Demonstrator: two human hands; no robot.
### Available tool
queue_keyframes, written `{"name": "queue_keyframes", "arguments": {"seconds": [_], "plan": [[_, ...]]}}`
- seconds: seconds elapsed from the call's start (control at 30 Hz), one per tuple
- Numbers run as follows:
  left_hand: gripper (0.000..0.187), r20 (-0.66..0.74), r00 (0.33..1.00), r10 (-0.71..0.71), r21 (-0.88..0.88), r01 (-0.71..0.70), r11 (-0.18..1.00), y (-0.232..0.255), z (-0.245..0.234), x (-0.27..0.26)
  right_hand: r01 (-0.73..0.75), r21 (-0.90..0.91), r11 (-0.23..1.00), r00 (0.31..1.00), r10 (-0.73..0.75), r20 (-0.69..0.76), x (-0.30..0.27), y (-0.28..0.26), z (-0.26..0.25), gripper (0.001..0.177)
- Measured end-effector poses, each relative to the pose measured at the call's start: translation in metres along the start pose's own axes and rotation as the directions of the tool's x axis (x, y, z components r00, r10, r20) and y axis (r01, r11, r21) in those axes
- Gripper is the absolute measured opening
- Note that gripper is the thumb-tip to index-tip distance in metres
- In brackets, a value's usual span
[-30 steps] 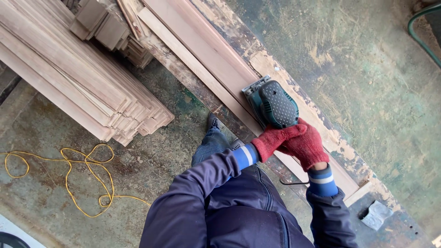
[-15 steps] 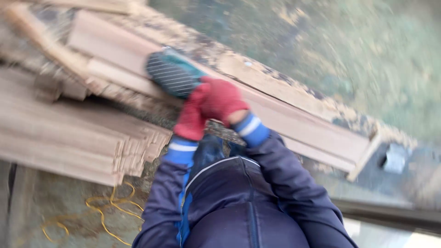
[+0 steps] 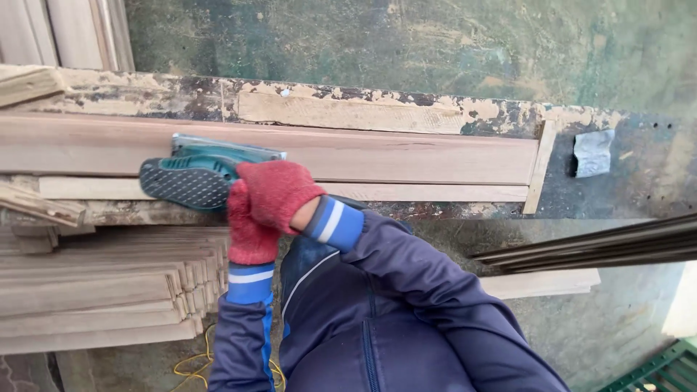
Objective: Sanding a long wood plank using an orbital sander followed by manual sanding with a sandpaper sheet.
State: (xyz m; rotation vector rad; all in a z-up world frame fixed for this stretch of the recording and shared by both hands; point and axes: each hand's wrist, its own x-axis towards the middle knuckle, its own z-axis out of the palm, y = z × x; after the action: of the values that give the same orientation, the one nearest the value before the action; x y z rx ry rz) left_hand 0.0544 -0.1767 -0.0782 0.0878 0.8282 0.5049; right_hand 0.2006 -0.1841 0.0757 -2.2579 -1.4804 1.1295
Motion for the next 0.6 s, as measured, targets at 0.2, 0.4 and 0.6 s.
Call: {"name": "queue_keyframes", "arguments": {"seconds": [0.2,0.4,0.6], "plan": [[0.057,-0.022,1.000,0.019,0.075,-0.018,0.997,-0.109,0.044,0.010,-0.032,-0.112,0.993,0.995,0.022,-0.095,-0.053,0.074,-0.014,0.036],[0.055,-0.022,0.997,0.080,0.094,-0.078,0.993,-0.227,0.143,0.000,-0.075,-0.146,0.986,0.997,0.072,-0.027,-0.132,0.147,-0.074,0.037],[0.075,-0.044,0.999,0.011,0.251,0.000,0.968,-0.314,0.249,-0.036,-0.291,-0.177,0.940,0.956,0.289,-0.041,-0.217,0.227,-0.127,0.043]]}}
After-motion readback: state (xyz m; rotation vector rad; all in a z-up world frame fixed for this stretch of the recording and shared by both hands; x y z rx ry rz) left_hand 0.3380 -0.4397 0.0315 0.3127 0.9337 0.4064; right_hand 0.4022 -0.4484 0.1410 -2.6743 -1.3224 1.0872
